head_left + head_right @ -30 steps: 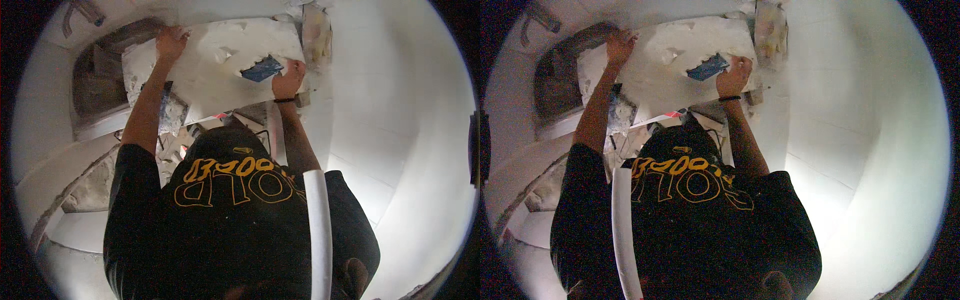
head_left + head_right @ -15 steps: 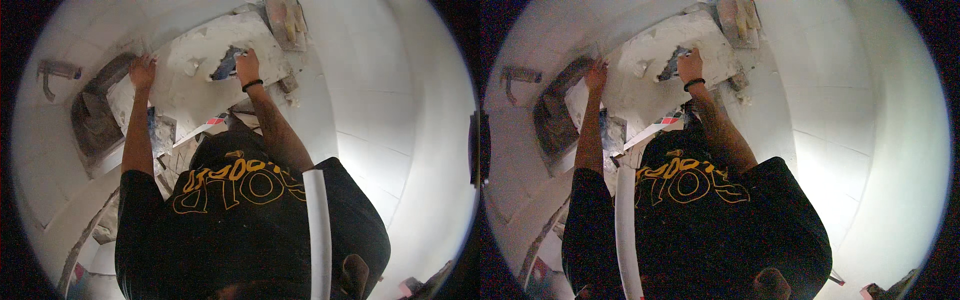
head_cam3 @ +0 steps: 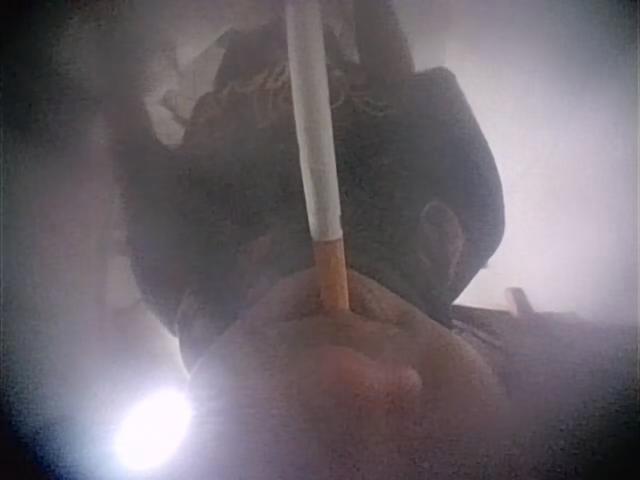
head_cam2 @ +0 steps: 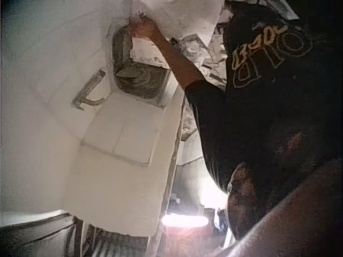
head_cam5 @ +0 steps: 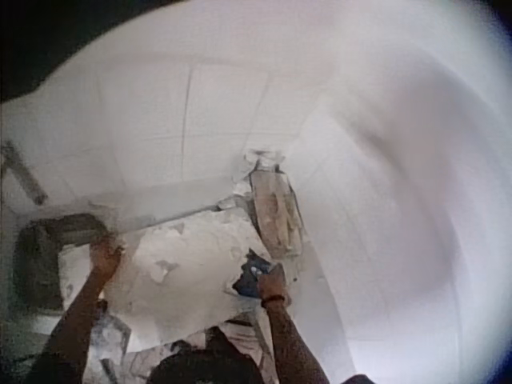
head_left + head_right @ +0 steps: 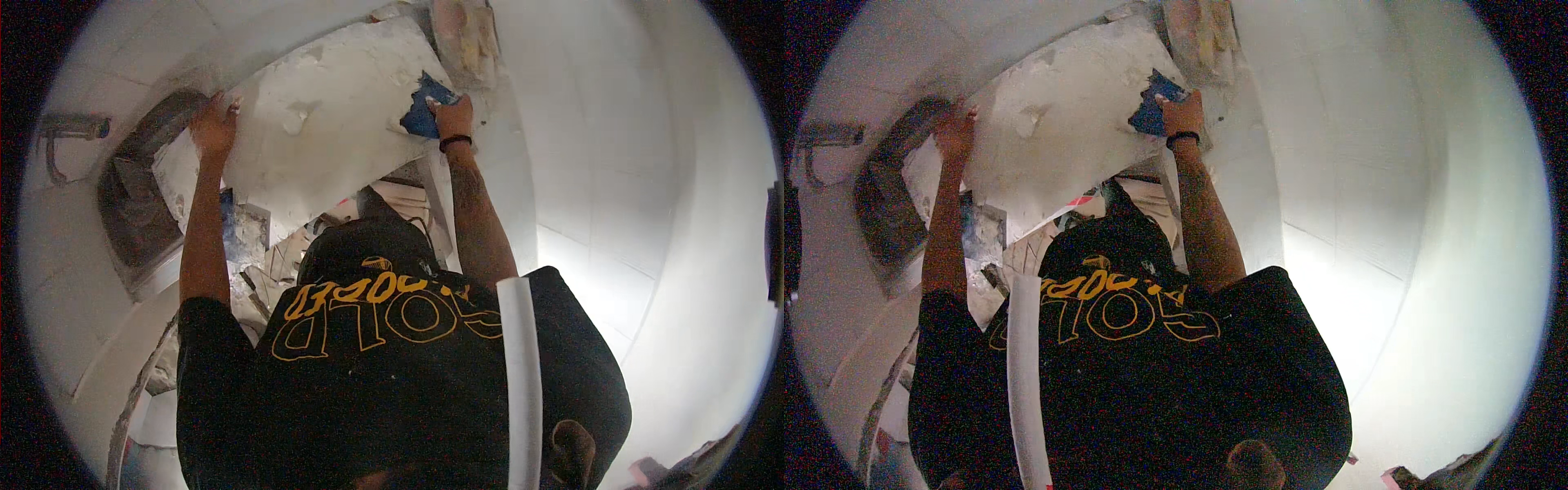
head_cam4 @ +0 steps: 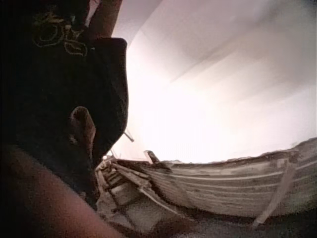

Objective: Applying and smoothing plaster onto a wall using a spatula and scraper.

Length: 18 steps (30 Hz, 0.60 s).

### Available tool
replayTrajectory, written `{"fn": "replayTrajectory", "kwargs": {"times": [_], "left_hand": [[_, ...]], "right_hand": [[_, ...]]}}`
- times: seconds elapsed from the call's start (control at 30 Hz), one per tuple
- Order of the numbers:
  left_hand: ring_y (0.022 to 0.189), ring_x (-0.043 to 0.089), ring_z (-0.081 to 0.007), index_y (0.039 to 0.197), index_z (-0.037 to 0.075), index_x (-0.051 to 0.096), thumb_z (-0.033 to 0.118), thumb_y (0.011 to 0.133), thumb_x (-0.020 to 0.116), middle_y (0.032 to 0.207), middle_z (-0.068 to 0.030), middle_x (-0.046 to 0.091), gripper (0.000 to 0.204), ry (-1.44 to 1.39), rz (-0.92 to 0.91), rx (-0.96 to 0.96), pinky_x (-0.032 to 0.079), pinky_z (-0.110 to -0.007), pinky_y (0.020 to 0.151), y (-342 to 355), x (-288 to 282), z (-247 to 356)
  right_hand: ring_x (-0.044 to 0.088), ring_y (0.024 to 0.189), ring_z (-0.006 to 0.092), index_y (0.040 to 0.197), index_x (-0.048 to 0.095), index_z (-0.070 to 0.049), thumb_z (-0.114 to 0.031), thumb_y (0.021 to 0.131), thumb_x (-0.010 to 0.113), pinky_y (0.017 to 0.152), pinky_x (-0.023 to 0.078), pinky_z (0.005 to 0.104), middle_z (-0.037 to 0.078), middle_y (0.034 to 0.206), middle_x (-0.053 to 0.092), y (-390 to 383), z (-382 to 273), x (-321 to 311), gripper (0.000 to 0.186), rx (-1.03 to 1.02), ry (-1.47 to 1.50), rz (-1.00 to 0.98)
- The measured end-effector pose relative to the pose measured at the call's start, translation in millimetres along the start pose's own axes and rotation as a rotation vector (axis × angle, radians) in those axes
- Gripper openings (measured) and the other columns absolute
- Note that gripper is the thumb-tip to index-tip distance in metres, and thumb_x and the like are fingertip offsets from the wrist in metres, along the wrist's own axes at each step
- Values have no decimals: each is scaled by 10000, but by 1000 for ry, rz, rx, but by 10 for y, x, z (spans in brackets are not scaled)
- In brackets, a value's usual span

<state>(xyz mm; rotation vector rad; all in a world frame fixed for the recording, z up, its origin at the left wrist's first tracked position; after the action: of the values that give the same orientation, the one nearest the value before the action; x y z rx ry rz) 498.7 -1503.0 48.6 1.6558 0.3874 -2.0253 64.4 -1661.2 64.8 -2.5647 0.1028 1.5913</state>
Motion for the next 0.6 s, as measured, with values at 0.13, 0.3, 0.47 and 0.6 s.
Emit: {"fn": "replayTrajectory", "kwargs": {"times": [0.13,0.3,0.47,0.6], "left_hand": [[981,532,-342,1121,131,547,390,775,559,1065,-151,572,433,-140,102,95,350,-476,880,-13,-52,-25],[1005,515,-349,1090,102,568,390,767,576,1074,-156,565,433,-26,196,175,342,-470,888,-37,72,-99],[1045,493,-335,1062,83,587,421,753,598,1088,-146,561,458,-78,201,147,333,-462,902,-43,171,-169],[1072,477,-314,1069,90,584,426,753,603,1109,-133,555,461,-11,246,188,315,-449,936,-45,177,-186]], "right_hand": [[549,943,376,1014,500,105,-277,624,757,842,423,422,267,985,563,228,-269,68,604,-197,37,79],[526,1004,367,1069,494,67,-294,628,749,843,427,411,273,1037,545,516,-319,138,624,-350,-139,-117],[519,1024,362,1127,479,22,-385,660,704,849,429,415,248,1091,534,651,-499,224,659,-372,-114,-185],[523,1029,335,1176,426,14,-311,648,730,858,431,397,229,1088,543,641,-1067,358,690,-540,-132,-230]]}}
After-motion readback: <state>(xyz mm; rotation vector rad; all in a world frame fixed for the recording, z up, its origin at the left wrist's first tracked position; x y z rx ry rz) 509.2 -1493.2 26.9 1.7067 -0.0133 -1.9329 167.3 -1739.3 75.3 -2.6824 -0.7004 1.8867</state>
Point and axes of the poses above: each hand's wrist, its own y-axis towards the middle knuckle, its own x-axis out of the palm, z = x × y, the point moved 3 cm from there along y, towards the middle knuckle
